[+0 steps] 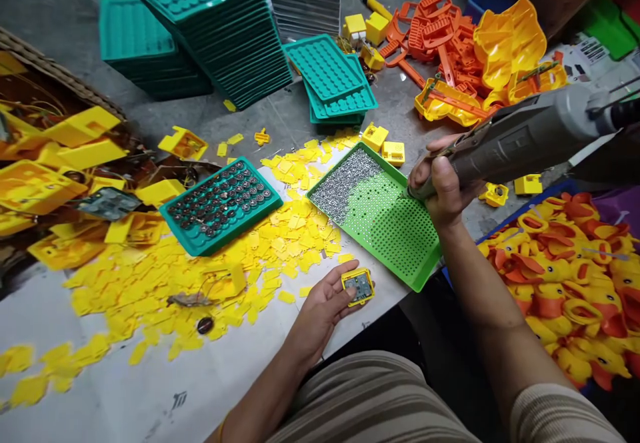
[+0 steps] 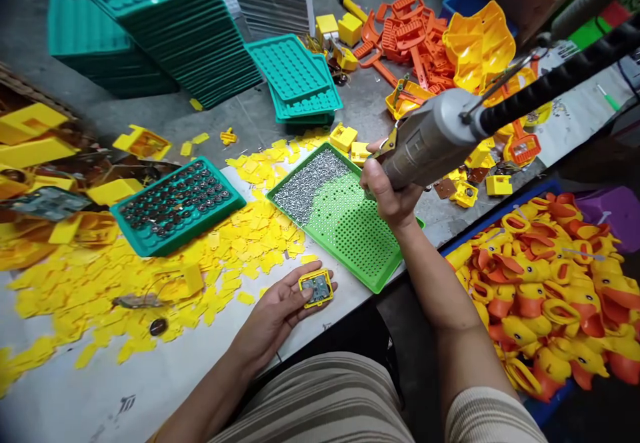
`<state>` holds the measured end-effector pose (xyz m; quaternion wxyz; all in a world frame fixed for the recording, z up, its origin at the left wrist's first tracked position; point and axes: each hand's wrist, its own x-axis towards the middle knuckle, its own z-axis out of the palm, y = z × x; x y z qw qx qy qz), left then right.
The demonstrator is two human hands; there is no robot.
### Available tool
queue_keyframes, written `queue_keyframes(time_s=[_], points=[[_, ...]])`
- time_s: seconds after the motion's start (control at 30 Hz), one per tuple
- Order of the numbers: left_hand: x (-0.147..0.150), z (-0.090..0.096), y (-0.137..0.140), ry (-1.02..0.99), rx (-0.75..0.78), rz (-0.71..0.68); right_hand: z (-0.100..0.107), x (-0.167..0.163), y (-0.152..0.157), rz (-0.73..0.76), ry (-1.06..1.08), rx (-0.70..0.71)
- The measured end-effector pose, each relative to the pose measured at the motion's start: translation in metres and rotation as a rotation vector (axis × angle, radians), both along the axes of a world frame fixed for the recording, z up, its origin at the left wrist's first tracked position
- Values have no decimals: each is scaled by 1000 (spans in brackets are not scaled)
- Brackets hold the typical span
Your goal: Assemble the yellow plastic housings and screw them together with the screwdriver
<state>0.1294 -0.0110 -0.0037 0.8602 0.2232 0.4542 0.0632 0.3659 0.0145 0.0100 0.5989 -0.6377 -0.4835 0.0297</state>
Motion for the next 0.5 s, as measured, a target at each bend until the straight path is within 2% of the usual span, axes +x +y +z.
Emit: queue_keyframes(time_s=[0.17,0.4,0.5], points=[[0,-1,0,4,-6,5,1,0,3,71,116,121],[5,5,0,46,-12,52,0,-2,3,57,101,87],[8,7,0,65,-9,62,11,-4,1,77,88,92]])
